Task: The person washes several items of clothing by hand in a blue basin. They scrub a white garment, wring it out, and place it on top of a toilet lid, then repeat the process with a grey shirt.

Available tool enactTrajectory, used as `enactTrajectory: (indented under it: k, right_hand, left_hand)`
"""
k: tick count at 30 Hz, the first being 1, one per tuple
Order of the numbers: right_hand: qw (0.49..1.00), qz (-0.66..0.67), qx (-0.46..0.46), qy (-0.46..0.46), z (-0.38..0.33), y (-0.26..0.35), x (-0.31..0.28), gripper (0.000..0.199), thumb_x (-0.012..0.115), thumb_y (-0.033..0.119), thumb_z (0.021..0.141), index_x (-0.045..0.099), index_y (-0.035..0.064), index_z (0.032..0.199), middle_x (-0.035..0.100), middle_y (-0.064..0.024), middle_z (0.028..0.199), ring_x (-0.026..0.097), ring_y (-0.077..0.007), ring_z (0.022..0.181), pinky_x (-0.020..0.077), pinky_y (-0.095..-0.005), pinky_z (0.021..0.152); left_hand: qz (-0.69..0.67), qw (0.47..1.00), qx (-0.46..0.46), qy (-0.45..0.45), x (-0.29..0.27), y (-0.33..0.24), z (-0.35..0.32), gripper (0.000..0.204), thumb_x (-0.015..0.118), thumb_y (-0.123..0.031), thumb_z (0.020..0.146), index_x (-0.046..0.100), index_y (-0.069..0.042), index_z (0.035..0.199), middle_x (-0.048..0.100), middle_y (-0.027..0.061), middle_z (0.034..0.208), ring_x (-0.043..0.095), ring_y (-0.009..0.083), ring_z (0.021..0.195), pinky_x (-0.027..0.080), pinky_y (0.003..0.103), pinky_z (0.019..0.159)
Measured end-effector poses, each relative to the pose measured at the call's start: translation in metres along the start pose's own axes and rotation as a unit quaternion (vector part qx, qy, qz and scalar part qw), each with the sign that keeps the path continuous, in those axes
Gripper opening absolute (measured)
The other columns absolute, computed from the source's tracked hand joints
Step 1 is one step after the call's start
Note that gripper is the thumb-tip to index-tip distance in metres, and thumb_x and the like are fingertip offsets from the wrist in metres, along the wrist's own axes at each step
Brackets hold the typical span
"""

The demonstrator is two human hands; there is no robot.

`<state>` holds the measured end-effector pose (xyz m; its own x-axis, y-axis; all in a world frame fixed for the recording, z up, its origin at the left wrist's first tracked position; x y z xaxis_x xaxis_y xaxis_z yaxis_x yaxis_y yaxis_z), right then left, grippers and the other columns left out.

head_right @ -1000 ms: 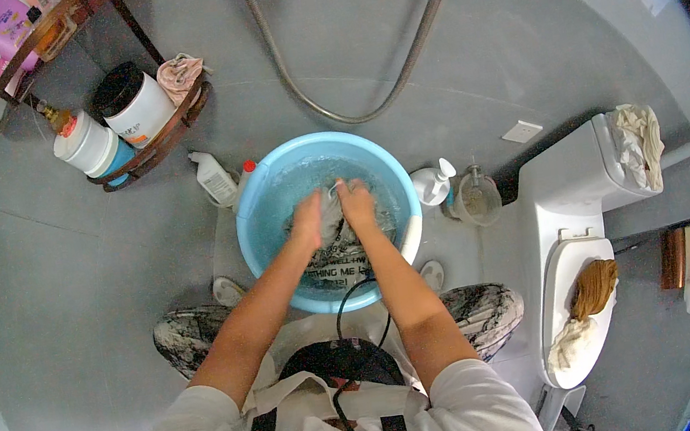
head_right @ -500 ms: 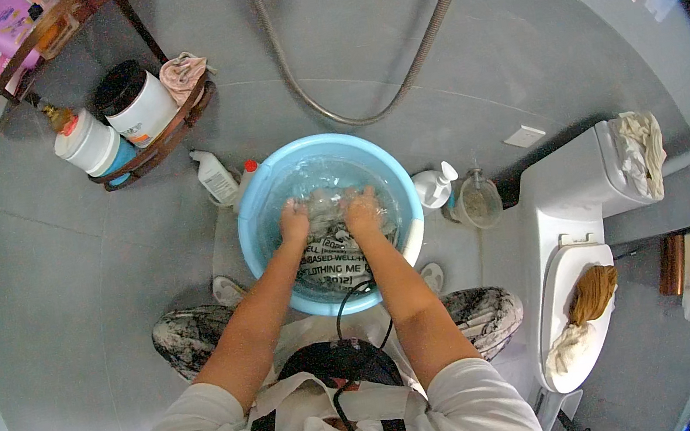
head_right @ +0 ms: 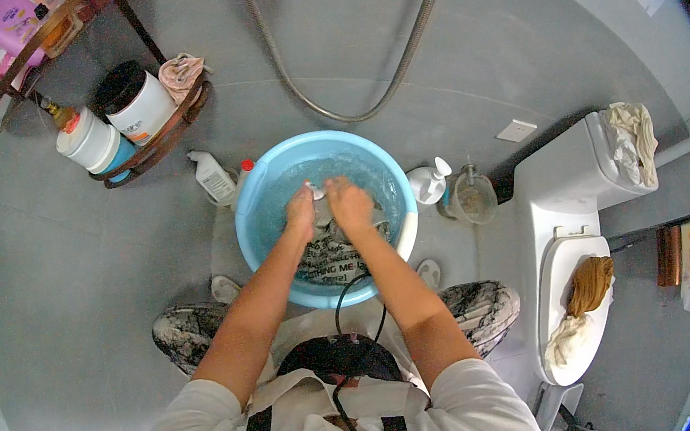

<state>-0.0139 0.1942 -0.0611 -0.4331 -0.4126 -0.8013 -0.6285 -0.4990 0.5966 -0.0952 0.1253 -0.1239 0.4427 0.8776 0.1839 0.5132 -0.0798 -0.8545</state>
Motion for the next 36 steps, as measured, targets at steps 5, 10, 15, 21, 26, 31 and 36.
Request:
enactTrajectory:
  k: [5, 10, 15, 21, 26, 31, 36]
  right_hand:
    - [0.996, 0.066, -0.066, 0.003, 0.012, -0.030, -0.016, 0.036, 0.051, 0.031, 0.082, 0.055, 0.0020, 0.102, 0.058, -0.0221, 0.092, 0.055, -0.0360, 0.088, 0.0429, -0.0416, 0.075]
    - [0.968, 0.133, -0.192, 0.088, -0.010, 0.001, -0.040, 0.056, 0.063, 0.036, 0.072, 0.048, 0.0026, 0.114, 0.054, -0.0238, 0.104, 0.052, -0.0336, 0.099, 0.0406, -0.0376, 0.083]
    - [0.981, 0.080, -0.092, 0.149, -0.014, 0.008, -0.041, 0.060, 0.064, 0.043, 0.066, 0.051, 0.0059, 0.113, 0.057, -0.0231, 0.098, 0.055, -0.0343, 0.093, 0.0418, -0.0377, 0.081]
    - [0.965, 0.088, -0.181, 0.166, -0.015, 0.021, -0.044, 0.048, 0.063, 0.037, 0.067, 0.056, 0.0048, 0.102, 0.057, -0.0231, 0.097, 0.054, -0.0351, 0.092, 0.0410, -0.0384, 0.081]
    - [0.943, -0.007, -0.221, 0.248, -0.034, 0.038, -0.039, 0.044, 0.059, 0.033, 0.071, 0.055, -0.0015, 0.098, 0.055, -0.0238, 0.098, 0.053, -0.0364, 0.094, 0.0400, -0.0391, 0.083]
    - [0.983, 0.084, -0.109, 0.118, -0.026, 0.032, -0.054, 0.038, 0.056, 0.030, 0.072, 0.056, 0.0042, 0.100, 0.058, -0.0231, 0.091, 0.054, -0.0388, 0.089, 0.0417, -0.0416, 0.078]
    - [0.945, 0.301, -0.126, 0.019, -0.007, 0.082, -0.109, 0.030, 0.054, 0.022, 0.075, 0.055, 0.0012, 0.097, 0.060, -0.0163, 0.086, 0.057, -0.0288, 0.079, 0.0442, -0.0358, 0.071]
  left_hand:
    - [0.236, 0.961, 0.134, 0.055, -0.024, -0.013, 0.017, 0.032, 0.046, -0.027, 0.085, 0.048, -0.005, 0.108, 0.054, 0.0087, 0.099, 0.050, 0.0201, 0.088, 0.039, 0.032, 0.080]
    - [0.097, 0.956, 0.255, 0.108, -0.008, -0.071, -0.026, 0.027, 0.045, -0.018, 0.087, 0.046, -0.006, 0.111, 0.054, 0.0076, 0.099, 0.047, 0.0169, 0.094, 0.037, 0.030, 0.083]
    - [-0.051, 0.944, 0.211, 0.249, -0.001, -0.101, -0.068, 0.032, 0.044, -0.020, 0.088, 0.040, -0.006, 0.117, 0.050, 0.0093, 0.107, 0.045, 0.0166, 0.099, 0.034, 0.031, 0.088]
    - [-0.334, 0.912, 0.070, 0.229, -0.036, -0.070, -0.062, 0.035, 0.046, -0.024, 0.087, 0.039, -0.006, 0.117, 0.042, 0.0126, 0.117, 0.041, 0.0232, 0.108, 0.030, 0.036, 0.095]
    - [-0.358, 0.911, 0.043, 0.199, -0.022, -0.075, -0.059, 0.039, 0.052, -0.026, 0.084, 0.042, -0.004, 0.114, 0.037, 0.0134, 0.122, 0.037, 0.0226, 0.112, 0.029, 0.035, 0.096]
    - [-0.250, 0.958, 0.083, 0.114, -0.040, -0.079, -0.068, 0.041, 0.053, -0.023, 0.083, 0.041, -0.005, 0.117, 0.041, 0.0129, 0.120, 0.040, 0.0232, 0.110, 0.030, 0.032, 0.094]
    - [0.060, 0.985, 0.143, 0.079, -0.077, -0.043, -0.061, 0.051, 0.051, -0.006, 0.074, 0.036, -0.002, 0.122, 0.041, 0.0168, 0.121, 0.035, 0.0259, 0.118, 0.027, 0.032, 0.097]
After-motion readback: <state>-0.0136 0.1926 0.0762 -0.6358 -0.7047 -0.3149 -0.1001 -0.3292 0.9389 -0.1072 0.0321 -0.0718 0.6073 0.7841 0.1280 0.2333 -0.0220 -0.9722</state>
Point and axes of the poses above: each hand's wrist, its own z-axis towards the middle knuckle, its own x-axis out of the palm, y = z × x, the point moved 1 cm from there along z, towards the middle knuckle
